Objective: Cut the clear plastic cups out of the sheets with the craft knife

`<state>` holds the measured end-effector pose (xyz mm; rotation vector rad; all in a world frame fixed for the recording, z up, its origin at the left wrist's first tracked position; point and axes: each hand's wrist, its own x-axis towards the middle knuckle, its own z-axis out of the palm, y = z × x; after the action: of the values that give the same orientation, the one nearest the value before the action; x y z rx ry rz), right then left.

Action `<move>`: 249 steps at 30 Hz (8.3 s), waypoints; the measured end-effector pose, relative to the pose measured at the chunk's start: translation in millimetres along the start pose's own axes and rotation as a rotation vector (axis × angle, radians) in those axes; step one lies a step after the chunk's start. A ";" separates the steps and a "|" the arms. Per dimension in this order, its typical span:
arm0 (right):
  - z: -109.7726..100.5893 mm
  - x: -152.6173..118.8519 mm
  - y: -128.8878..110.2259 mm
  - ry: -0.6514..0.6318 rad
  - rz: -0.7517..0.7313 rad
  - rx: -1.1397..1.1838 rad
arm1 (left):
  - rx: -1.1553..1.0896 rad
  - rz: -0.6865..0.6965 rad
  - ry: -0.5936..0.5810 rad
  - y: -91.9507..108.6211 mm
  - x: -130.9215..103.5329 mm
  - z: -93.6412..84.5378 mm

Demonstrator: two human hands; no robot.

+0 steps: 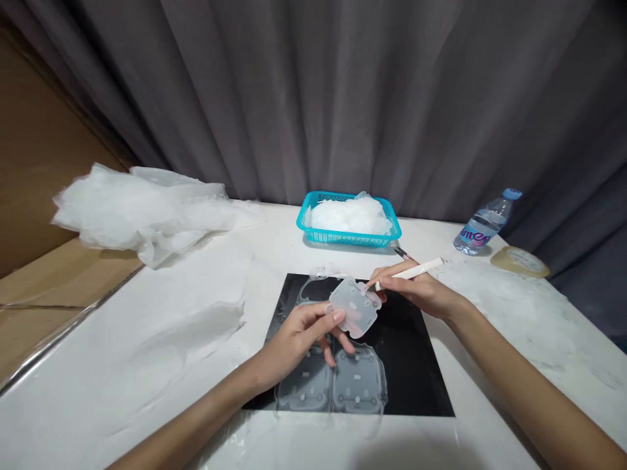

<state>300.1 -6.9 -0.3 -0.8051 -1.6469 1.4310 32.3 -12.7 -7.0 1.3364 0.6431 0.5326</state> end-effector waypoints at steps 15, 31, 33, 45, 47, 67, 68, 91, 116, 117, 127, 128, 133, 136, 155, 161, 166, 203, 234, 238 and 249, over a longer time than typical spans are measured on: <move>0.5 -1.4 -5.6 -0.037 0.044 -0.063 | 0.210 0.019 -0.039 -2.8 -1.6 -9.9; -12.5 149.6 -1.7 0.553 -0.282 -1.142 | 0.976 0.211 -0.124 1.1 -18.3 -61.1; -7.2 150.6 6.3 0.544 -0.295 -1.100 | 0.961 0.202 -0.161 3.9 -20.0 -65.5; 108.1 -9.5 24.4 0.121 0.085 -0.504 | 1.309 0.325 0.015 -22.7 -52.0 -45.5; 117.6 -16.9 32.9 0.066 0.046 -0.528 | 1.307 0.320 0.001 -26.0 -52.5 -47.4; 109.1 -11.8 45.1 0.015 -0.086 -0.611 | 1.154 0.293 -0.063 -18.5 -46.9 -60.4; 109.1 -11.9 44.2 0.014 -0.090 -0.615 | 1.165 0.293 -0.060 -18.6 -46.7 -60.8; 26.8 -36.0 33.0 0.400 0.080 -1.197 | 1.334 0.186 -0.010 -22.6 -47.9 -56.4; 102.9 -14.1 42.4 0.050 -0.131 -0.678 | 1.211 0.241 0.013 -22.4 -43.4 -50.8; 103.6 -14.0 42.0 0.052 -0.139 -0.693 | 1.190 0.239 0.012 -22.6 -42.9 -51.0; 115.1 -13.8 46.8 0.092 -0.406 -1.058 | 1.153 0.265 0.063 -26.5 -37.9 -54.3; 114.9 -13.8 47.1 0.092 -0.411 -1.048 | 1.157 0.268 0.062 -26.3 -37.8 -54.7; 112.4 -14.2 45.4 0.067 -0.338 -0.968 | 1.138 0.268 0.017 -23.8 -39.5 -59.4; 113.0 -13.8 43.8 0.059 -0.318 -0.995 | 1.112 0.242 -0.011 -22.8 -40.2 -63.4; 114.0 -15.1 51.9 -0.030 -0.394 -1.387 | 1.074 0.188 -0.013 -25.1 -40.1 -63.3; 110.6 -24.3 45.2 -0.113 -0.343 -1.378 | 1.064 0.166 -0.048 -25.4 -40.1 -62.2; 118.1 -16.2 51.1 -0.037 -0.375 -1.415 | 1.006 0.190 -0.010 -28.3 -39.7 -64.7; 49.5 34.2 25.2 0.113 0.025 0.030 | 0.097 0.133 0.189 -16.9 -33.6 -38.8; 48.9 28.7 8.3 0.138 0.050 0.120 | 0.186 0.135 -0.035 -10.2 -33.7 -46.6; 48.4 28.8 6.7 0.149 0.054 0.156 | 0.267 0.160 -0.072 -12.8 -33.5 -54.8; 46.9 28.3 9.6 0.171 0.078 0.169 | 0.265 0.131 -0.040 -4.4 -36.6 -54.1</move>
<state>245.0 -3.6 -7.6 -0.8775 -1.3599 1.4894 -31.7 -0.1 -12.9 1.6432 0.6107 0.5378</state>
